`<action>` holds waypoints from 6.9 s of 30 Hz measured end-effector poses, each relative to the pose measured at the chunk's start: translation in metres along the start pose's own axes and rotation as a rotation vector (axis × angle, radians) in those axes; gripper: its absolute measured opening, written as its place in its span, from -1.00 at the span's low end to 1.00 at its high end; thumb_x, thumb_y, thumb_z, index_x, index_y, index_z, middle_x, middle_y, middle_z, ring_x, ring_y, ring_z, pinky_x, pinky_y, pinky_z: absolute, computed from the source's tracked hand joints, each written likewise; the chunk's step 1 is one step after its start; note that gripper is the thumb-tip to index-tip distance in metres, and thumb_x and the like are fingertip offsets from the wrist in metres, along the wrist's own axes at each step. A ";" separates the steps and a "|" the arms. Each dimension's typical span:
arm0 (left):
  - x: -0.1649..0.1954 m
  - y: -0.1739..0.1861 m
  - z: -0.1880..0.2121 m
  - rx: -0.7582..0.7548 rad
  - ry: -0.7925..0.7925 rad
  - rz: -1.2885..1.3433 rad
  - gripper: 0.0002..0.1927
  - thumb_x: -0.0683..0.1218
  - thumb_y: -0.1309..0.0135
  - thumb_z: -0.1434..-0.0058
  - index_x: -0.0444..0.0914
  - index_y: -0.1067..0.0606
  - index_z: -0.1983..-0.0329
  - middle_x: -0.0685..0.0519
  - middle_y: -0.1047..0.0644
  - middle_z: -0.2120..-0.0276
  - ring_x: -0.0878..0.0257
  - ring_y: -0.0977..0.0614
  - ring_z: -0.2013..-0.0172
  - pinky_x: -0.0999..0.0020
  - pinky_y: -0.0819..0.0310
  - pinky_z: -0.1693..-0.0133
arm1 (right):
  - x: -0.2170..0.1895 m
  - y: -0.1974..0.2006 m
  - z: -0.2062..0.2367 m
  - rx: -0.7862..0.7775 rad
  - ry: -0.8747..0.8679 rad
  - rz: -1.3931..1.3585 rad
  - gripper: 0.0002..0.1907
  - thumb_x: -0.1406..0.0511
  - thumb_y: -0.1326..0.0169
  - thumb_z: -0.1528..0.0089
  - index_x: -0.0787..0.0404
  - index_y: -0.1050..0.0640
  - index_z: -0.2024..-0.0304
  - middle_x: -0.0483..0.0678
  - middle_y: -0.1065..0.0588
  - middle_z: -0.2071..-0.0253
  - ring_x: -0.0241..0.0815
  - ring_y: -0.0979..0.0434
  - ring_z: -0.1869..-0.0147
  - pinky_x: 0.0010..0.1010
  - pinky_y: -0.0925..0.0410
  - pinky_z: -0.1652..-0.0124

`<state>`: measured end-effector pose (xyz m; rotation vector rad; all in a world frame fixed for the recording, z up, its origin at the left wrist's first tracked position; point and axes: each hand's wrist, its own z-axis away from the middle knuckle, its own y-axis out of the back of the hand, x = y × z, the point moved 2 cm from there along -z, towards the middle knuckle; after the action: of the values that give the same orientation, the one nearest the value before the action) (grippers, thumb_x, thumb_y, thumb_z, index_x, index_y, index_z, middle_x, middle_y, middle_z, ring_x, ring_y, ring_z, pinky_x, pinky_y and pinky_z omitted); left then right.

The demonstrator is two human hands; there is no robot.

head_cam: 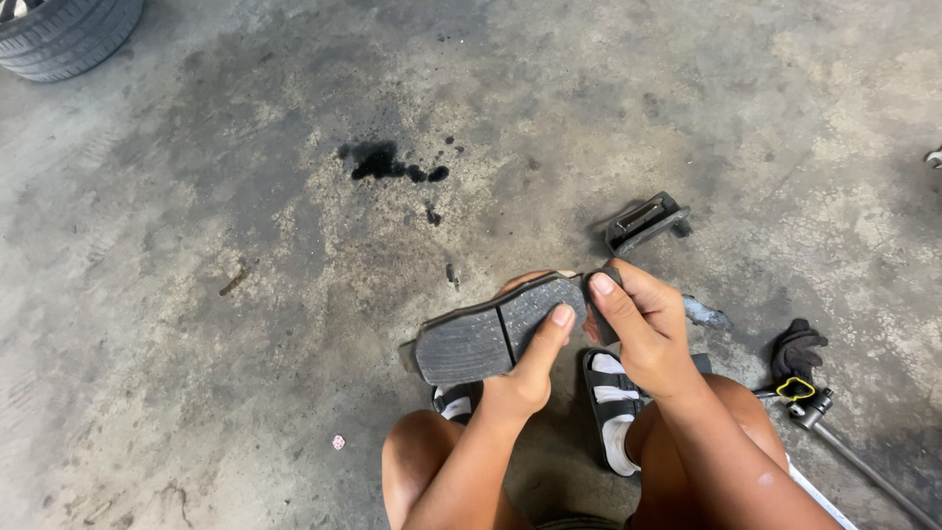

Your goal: The person sits on the workshop floor and sands the edges and surface of brake pads using a small sanding block, working the pad against the block by hand. They rotate and reposition each pad to sand different sides, then hold the pads up to check the sanded surfaces.

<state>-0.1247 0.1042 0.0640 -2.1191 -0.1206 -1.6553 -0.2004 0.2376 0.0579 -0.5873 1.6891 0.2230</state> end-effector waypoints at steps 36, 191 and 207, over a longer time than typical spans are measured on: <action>-0.002 0.013 -0.010 0.017 0.235 -0.016 -0.76 -0.16 -0.27 -0.22 -0.33 -0.59 0.07 0.13 -0.59 0.38 0.42 -0.51 0.46 0.50 -0.34 0.44 | 0.000 0.000 -0.006 0.091 0.241 0.546 -0.62 0.31 -0.02 -0.41 0.26 -0.30 0.50 -0.13 -0.20 0.63 -0.39 -0.13 0.55 -0.43 -0.11 0.53; -0.051 0.007 -0.017 0.312 0.344 0.059 -0.85 -0.16 -0.29 -0.06 -0.33 -0.65 0.32 0.08 -0.59 0.46 0.37 -0.41 0.58 0.44 -0.19 0.53 | -0.002 -0.003 -0.028 0.225 0.128 0.513 -0.65 0.24 -0.03 -0.36 0.28 -0.37 0.48 0.02 -0.24 0.69 -0.30 -0.18 0.58 -0.35 -0.21 0.57; -0.062 -0.003 -0.014 0.235 -0.004 -0.200 -0.89 -0.12 -0.26 -0.13 -0.25 -0.66 0.32 0.17 -0.59 0.42 0.43 -0.42 0.55 0.49 -0.21 0.52 | -0.013 0.014 -0.023 0.251 0.137 0.509 -0.63 0.27 -0.05 -0.37 0.28 -0.34 0.50 0.10 -0.24 0.70 -0.12 -0.20 0.64 -0.30 -0.18 0.60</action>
<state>-0.1553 0.1140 0.0092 -1.9845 -0.5182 -1.6542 -0.2256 0.2424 0.0724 0.0232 1.9432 0.3324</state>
